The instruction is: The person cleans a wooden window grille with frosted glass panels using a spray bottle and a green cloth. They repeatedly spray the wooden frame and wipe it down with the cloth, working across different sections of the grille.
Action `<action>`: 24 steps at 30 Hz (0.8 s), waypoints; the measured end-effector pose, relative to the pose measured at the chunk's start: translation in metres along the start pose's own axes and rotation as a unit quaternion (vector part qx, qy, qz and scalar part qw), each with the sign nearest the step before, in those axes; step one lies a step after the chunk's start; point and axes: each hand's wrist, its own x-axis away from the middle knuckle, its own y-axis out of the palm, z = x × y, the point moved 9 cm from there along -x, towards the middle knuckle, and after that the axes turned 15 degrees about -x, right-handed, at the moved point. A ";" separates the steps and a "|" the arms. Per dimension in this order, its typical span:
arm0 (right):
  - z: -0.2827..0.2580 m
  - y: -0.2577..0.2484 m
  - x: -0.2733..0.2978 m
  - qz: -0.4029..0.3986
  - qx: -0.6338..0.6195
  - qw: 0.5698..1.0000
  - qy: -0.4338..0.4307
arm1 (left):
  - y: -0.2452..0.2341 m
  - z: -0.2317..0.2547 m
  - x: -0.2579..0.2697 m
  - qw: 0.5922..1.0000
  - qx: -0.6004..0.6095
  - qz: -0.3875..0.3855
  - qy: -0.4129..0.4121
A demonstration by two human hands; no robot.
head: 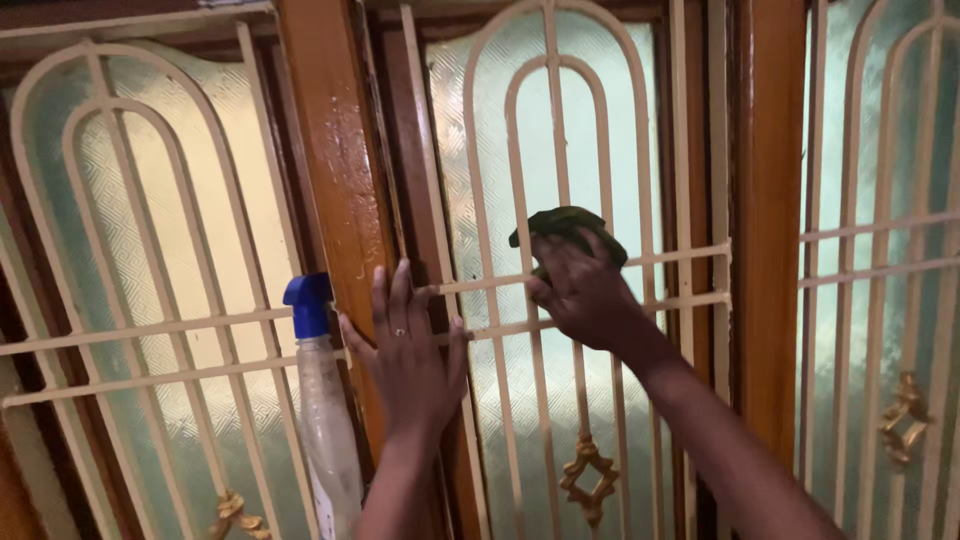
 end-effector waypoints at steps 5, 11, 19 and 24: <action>0.024 -0.033 -0.066 -0.035 0.130 0.986 -0.093 | -0.009 0.008 -0.034 0.996 0.002 0.048 0.081; 0.046 -0.040 -0.127 0.010 0.257 0.962 -0.089 | 0.003 0.009 -0.050 0.993 -0.026 0.097 0.064; 0.050 0.003 0.001 -0.052 0.028 0.998 -0.012 | 0.013 0.000 -0.041 0.992 -0.011 0.112 0.060; 0.089 -0.013 0.016 0.113 -0.323 0.896 0.282 | 0.009 0.002 -0.044 0.990 -0.005 0.136 0.044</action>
